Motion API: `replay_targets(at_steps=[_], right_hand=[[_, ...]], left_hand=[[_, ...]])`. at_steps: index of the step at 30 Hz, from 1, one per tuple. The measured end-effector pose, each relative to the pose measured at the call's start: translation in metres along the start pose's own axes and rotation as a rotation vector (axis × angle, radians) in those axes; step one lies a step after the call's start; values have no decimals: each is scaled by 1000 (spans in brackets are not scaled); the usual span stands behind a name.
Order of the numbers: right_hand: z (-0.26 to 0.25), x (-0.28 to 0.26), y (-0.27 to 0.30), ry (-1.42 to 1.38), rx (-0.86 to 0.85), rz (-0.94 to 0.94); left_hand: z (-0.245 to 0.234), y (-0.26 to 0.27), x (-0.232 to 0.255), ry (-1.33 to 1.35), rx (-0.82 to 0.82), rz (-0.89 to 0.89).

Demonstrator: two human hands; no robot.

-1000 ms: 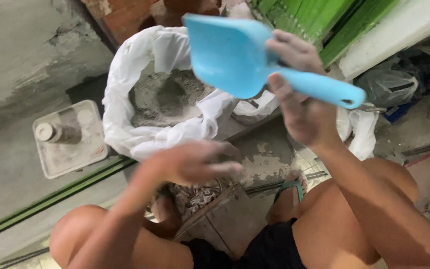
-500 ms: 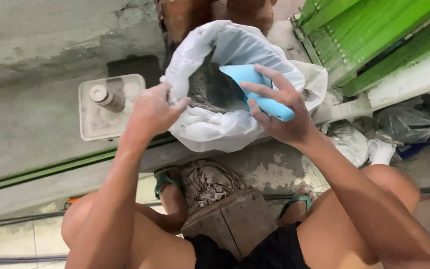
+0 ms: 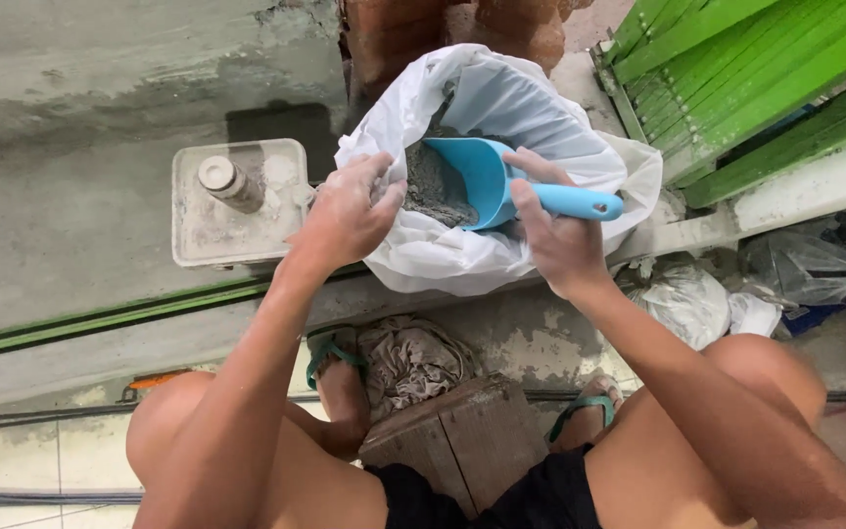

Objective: Scooping cement powder from a large bag into a smaller container using a plastic scoop

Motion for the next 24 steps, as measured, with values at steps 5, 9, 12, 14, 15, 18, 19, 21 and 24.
replay_targets(at_steps=[5, 9, 12, 14, 15, 18, 19, 21, 24], right_hand=[[-4, 0, -6, -358, -45, 249], [-16, 16, -11, -468, -11, 343], [-20, 27, -11, -627, 95, 404], [-21, 44, -10, -703, 138, 433], [-21, 53, -9, -778, 176, 459], [-31, 53, -7, -886, 209, 507], [-34, 57, -6, -887, 212, 507], [-38, 66, -6, -1008, 212, 523], [-53, 71, -3, -980, 205, 586]], left_hand=[[-4, 2, 8, 33, 54, -34], [-9, 0, 10, 34, 129, -72], [-7, -5, 14, -26, 162, -130], [-6, -6, 20, -53, 176, -131], [-6, -6, 23, -78, 194, -135], [-9, -8, 37, -67, 256, -25], [-7, -8, 41, -68, 254, -22], [-8, -8, 60, -15, 346, 134], [1, -10, 83, -34, 368, 287]])
Point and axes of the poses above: each hand's wrist, its own y-axis away from the middle knuckle, its own z-axis out of the palm, x = y × z, the point moved 6 cm from there along -y, towards the middle knuckle, and after that the axes turned 6 degrees about y, right-handed, at the moved point
